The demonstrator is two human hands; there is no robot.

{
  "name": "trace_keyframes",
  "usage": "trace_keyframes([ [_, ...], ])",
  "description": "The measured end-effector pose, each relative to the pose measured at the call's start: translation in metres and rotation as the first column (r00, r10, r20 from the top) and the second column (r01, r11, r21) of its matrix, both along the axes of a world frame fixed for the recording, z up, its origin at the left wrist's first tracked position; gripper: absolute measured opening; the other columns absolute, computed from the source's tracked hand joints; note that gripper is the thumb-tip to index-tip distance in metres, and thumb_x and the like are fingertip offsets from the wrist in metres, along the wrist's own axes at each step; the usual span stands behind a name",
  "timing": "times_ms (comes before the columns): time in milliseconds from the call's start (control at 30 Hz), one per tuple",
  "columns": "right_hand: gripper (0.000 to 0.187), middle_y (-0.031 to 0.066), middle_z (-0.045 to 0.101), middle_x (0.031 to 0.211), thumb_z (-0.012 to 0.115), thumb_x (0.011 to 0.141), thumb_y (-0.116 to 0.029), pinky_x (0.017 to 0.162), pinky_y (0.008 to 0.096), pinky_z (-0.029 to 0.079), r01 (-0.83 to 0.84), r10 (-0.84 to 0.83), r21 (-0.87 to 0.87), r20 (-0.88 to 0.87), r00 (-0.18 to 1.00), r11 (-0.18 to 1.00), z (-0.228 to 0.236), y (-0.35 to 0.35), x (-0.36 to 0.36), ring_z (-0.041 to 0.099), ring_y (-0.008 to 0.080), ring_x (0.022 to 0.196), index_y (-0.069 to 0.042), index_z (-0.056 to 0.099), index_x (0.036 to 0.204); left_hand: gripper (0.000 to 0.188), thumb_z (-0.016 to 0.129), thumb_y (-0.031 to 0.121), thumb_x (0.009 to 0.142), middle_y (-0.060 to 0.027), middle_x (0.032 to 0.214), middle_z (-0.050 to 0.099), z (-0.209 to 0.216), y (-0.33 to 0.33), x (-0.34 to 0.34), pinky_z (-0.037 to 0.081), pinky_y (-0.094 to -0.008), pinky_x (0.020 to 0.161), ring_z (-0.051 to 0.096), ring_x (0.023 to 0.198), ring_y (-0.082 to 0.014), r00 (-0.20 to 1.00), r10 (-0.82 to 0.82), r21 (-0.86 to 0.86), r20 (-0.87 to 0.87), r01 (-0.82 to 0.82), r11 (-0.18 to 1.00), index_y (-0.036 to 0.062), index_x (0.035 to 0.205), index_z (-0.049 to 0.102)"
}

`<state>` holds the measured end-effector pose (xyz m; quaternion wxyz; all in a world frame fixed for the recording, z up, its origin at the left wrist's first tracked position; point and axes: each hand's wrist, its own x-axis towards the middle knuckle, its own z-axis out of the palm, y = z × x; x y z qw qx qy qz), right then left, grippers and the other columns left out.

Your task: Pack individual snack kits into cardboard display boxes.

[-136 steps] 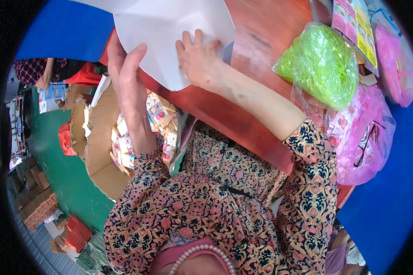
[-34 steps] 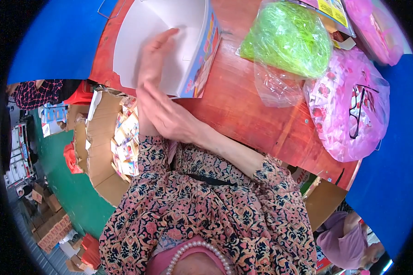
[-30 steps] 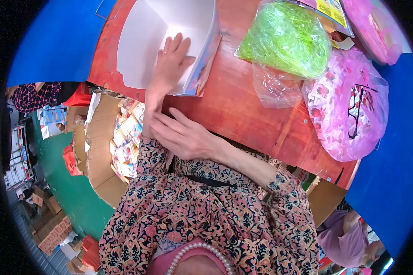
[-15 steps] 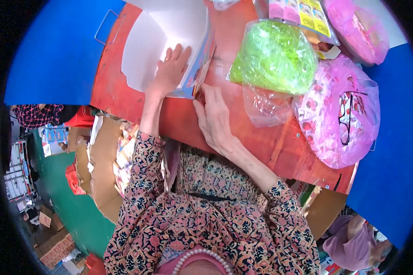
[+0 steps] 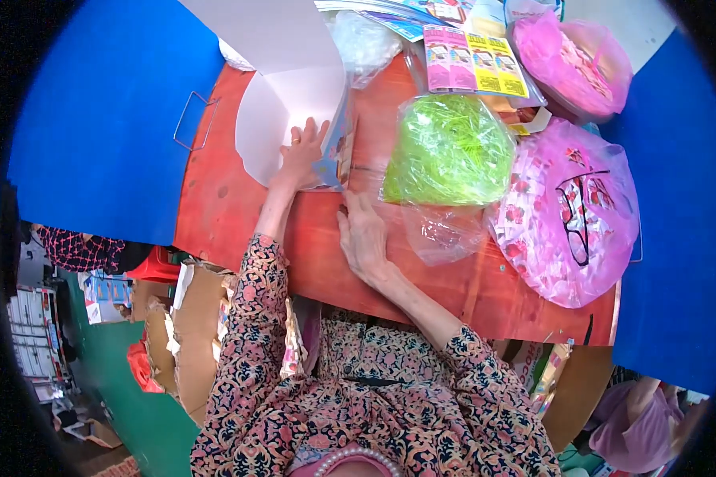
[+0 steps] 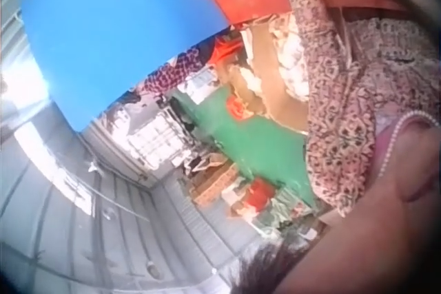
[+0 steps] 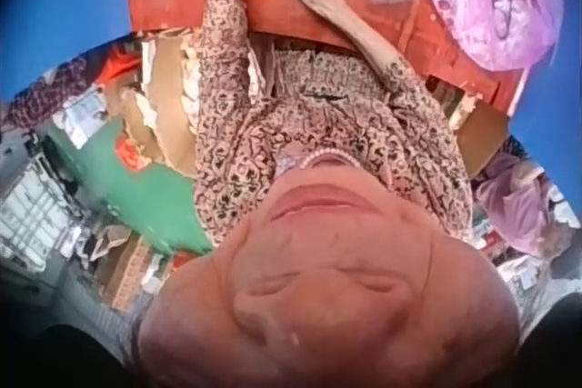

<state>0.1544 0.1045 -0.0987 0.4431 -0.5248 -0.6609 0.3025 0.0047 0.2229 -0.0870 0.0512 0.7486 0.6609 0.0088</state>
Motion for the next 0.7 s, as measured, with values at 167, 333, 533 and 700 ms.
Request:
trace_keyframes([
  [167,0.027,0.0168,0.051,0.092,0.056,0.079,-0.002,0.066,0.0454,0.046,-0.015,0.011,0.077,0.060,0.998,0.997,-0.003,0.001,0.003,0.056,0.0387,0.078,-0.002,0.053,0.105,0.060,0.050,0.037,0.089,-0.0204,0.142,0.022,0.009,0.004,0.003,0.030,-0.0701,0.088,0.021,0.127,-0.0493,0.999,-0.022,-0.036,0.031,0.023,0.999,0.0112,0.138,0.027],
  [333,0.026,0.0177,0.057,0.095,0.057,0.077,-0.001,0.070,0.0423,0.047,-0.027,0.020,0.061,0.117,0.993,0.998,0.001,-0.007,0.003,0.058,0.0372,0.082,-0.003,0.056,0.104,0.064,0.051,0.042,0.088,-0.0229,0.137,0.028,-0.003,0.009,0.012,0.027,-0.0701,0.089,0.023,0.127,-0.0464,0.989,-0.096,0.062,-0.112,0.104,0.993,0.0014,0.133,0.030],
  [533,0.023,0.0164,0.056,0.094,0.057,0.077,-0.001,0.069,0.0414,0.048,-0.059,0.051,0.062,0.118,0.992,0.996,-0.004,-0.005,0.001,0.058,0.0361,0.082,-0.003,0.057,0.100,0.071,0.045,0.052,0.088,-0.0283,0.132,0.029,-0.029,0.004,0.017,0.029,-0.0697,0.086,0.024,0.126,-0.0453,0.997,0.024,0.240,-0.067,-0.008,0.971,-0.0050,0.127,0.031],
  [700,0.022,0.0129,0.057,0.088,0.056,0.080,0.001,0.062,0.0325,0.049,-0.032,0.037,0.064,-0.081,0.996,0.997,-0.012,0.007,0.011,0.060,0.0229,0.070,0.000,0.057,0.102,0.075,0.048,0.056,0.085,-0.0310,0.129,0.028,-0.017,0.010,0.009,0.032,-0.0702,0.081,0.027,0.123,-0.0441,0.992,-0.123,0.220,-0.024,0.126,0.967,-0.0056,0.125,0.031],
])
